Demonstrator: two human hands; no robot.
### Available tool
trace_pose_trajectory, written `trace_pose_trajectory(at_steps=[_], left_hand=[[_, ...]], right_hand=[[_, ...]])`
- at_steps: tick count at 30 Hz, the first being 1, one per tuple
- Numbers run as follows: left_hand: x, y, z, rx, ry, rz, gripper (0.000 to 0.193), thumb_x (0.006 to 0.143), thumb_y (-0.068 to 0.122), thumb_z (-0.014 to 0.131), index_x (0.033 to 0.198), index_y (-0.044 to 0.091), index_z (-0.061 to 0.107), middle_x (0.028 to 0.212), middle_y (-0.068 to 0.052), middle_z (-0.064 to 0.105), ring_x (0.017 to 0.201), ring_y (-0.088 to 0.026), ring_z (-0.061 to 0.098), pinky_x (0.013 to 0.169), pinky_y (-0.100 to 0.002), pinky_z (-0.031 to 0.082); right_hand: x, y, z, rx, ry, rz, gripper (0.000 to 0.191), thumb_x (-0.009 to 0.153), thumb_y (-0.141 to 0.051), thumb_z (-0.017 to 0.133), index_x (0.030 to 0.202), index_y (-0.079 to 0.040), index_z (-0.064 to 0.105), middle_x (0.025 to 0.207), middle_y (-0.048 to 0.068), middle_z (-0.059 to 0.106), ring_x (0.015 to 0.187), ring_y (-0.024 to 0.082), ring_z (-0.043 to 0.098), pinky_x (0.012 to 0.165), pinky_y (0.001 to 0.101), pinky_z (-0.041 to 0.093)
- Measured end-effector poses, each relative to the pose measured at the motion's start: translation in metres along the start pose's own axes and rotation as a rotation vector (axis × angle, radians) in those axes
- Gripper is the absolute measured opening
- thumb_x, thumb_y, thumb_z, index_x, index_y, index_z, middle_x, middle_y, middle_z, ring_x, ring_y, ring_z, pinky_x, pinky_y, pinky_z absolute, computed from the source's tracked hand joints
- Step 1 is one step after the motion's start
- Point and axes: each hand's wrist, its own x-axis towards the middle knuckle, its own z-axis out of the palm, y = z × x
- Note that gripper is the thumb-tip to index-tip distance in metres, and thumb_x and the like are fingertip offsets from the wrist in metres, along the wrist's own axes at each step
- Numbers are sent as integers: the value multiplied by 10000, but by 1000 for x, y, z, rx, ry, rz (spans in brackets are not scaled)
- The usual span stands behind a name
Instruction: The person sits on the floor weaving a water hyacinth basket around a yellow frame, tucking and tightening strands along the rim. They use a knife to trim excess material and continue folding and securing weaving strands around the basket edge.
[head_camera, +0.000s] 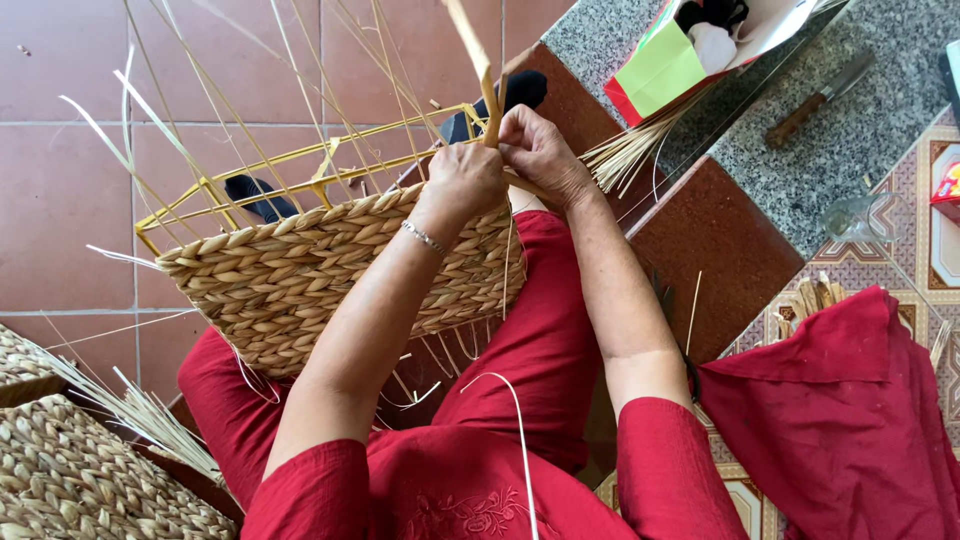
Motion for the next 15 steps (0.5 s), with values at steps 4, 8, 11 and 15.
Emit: trace_pose_trajectory(at_steps=[4,8,11,15], left_hand=[[-11,5,-8,-12,30,15,178,927,159,657,1003,12,721,1052,-235,694,832,-341,730,674,-461,578],[-80,-5,0,-245,559,297,410,782,42,716,1179,-54,684,1308,-321,580,817,-379,712,544,-434,572],[-143,-31,11,-371,611,371,348,859,-52,668,1198,27,679,1391,-219,578,900,-304,727,647,-393,605],[-213,-70,27,-514,654,169,296,887,-107,657,1112,77,712,1348,-138,627,1064,-251,729,790,-342,634]], right_hand=[[6,9,3,-397,176,-238,174,1039,50,625,1012,-76,510,928,-13,598,853,66,603,763,258,558],[6,25,5,-434,513,-133,118,967,32,506,997,-82,520,838,37,632,682,117,618,544,284,514],[9,30,1,142,615,-45,143,933,8,473,1030,-85,522,828,83,626,605,154,581,462,308,483],[-6,17,-8,518,479,-70,289,888,11,427,1158,-31,523,913,135,653,707,210,666,576,371,597]])
